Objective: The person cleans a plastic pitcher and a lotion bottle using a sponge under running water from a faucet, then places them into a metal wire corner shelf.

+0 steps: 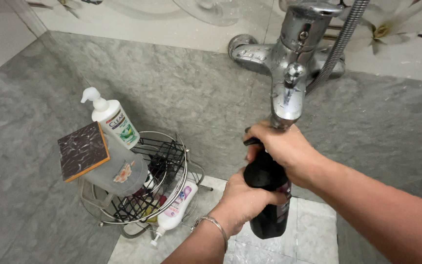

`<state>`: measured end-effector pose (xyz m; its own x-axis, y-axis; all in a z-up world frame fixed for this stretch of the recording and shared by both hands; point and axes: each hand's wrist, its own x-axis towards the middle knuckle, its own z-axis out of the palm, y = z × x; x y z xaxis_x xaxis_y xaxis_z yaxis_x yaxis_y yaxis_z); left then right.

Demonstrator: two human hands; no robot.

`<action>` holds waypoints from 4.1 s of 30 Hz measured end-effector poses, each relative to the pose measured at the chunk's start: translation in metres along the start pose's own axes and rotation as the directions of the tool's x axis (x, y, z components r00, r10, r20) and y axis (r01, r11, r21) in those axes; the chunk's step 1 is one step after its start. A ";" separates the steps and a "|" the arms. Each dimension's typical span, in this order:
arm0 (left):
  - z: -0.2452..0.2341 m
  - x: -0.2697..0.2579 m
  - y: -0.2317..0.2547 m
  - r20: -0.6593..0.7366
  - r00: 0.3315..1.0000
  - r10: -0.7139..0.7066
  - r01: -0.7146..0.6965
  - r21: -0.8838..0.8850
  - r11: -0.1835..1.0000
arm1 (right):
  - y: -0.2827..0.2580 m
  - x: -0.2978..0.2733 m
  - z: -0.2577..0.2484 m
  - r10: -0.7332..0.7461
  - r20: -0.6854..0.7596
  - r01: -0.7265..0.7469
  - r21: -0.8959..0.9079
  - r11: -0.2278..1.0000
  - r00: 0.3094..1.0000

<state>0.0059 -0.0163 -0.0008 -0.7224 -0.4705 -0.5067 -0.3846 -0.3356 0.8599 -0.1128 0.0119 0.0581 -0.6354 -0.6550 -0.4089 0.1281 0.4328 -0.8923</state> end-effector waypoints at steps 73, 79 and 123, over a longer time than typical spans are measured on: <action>-0.073 0.015 0.031 -0.039 0.946 0.321 -0.310 0.179 0.934 | 0.048 -0.006 -0.012 0.270 0.148 -0.214 -0.311 0.926 0.952; -0.155 0.020 0.046 -0.387 0.842 0.376 -0.249 0.340 0.907 | 0.036 -0.002 -0.002 0.288 0.114 -0.287 -0.021 0.958 0.951; -0.251 0.146 -0.026 -0.723 0.627 0.290 0.083 0.432 0.898 | 0.035 0.008 0.056 0.532 -0.085 -0.427 0.498 0.755 0.842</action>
<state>0.0547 -0.2815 -0.1130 -0.1484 -0.9824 -0.1130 -0.6538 0.0117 0.7566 -0.0705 -0.0126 0.0127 -0.5315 -0.2687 -0.8033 0.7475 0.2975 -0.5940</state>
